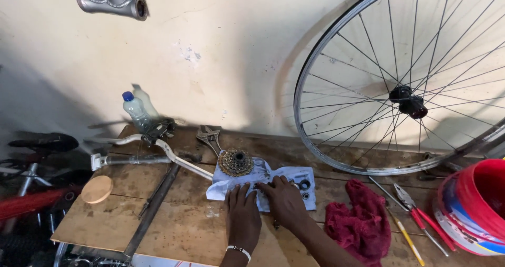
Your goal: Cleaning bicycle cassette gears using a rag and cleaning solution at a workbench
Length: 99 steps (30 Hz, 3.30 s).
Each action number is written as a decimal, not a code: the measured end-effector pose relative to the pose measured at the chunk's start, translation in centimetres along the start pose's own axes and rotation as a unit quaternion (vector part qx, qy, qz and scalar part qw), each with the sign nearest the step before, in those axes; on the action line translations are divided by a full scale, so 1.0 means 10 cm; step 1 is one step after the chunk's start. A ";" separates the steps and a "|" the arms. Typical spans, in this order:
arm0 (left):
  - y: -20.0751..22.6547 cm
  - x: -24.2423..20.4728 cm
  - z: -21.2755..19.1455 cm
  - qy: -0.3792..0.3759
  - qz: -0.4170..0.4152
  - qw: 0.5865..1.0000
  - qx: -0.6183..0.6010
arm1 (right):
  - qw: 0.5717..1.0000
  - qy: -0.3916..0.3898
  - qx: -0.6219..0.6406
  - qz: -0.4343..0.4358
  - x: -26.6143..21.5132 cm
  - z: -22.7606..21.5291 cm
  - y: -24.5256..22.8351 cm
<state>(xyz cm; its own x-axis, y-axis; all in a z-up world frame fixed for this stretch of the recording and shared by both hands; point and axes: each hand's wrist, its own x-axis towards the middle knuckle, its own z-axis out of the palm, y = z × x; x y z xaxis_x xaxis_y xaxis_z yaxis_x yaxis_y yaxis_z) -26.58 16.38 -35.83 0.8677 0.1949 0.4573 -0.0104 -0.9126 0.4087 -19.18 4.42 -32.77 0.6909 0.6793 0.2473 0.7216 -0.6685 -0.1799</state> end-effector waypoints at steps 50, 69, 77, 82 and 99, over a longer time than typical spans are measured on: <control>1.42 2.24 -0.01 0.024 -0.191 0.819 -0.540 | 0.639 0.381 0.549 0.380 -0.87 -1.93 1.26; 2.57 3.63 -1.18 0.296 0.232 0.876 -0.302 | 0.953 0.286 0.035 0.089 -0.81 -2.06 1.79; 2.60 3.63 -1.20 0.294 0.214 0.888 -0.281 | 0.964 0.247 -0.049 0.086 -0.64 -1.92 1.62; 2.57 3.69 -1.23 0.279 0.217 0.884 -0.307 | 0.951 0.254 -0.133 0.114 -0.56 -1.78 1.65; 2.56 3.71 -1.19 0.275 0.193 0.895 -0.294 | 0.932 0.275 0.053 0.229 -0.34 -1.56 1.29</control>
<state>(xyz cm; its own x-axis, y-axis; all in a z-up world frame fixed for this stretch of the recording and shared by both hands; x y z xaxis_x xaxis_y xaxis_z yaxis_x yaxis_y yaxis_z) -0.57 4.51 1.03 0.3695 0.1999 0.9075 -0.6568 -0.6347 0.4072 -12.92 -11.24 -21.05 0.8218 0.0519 0.5674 0.3763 -0.7972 -0.4721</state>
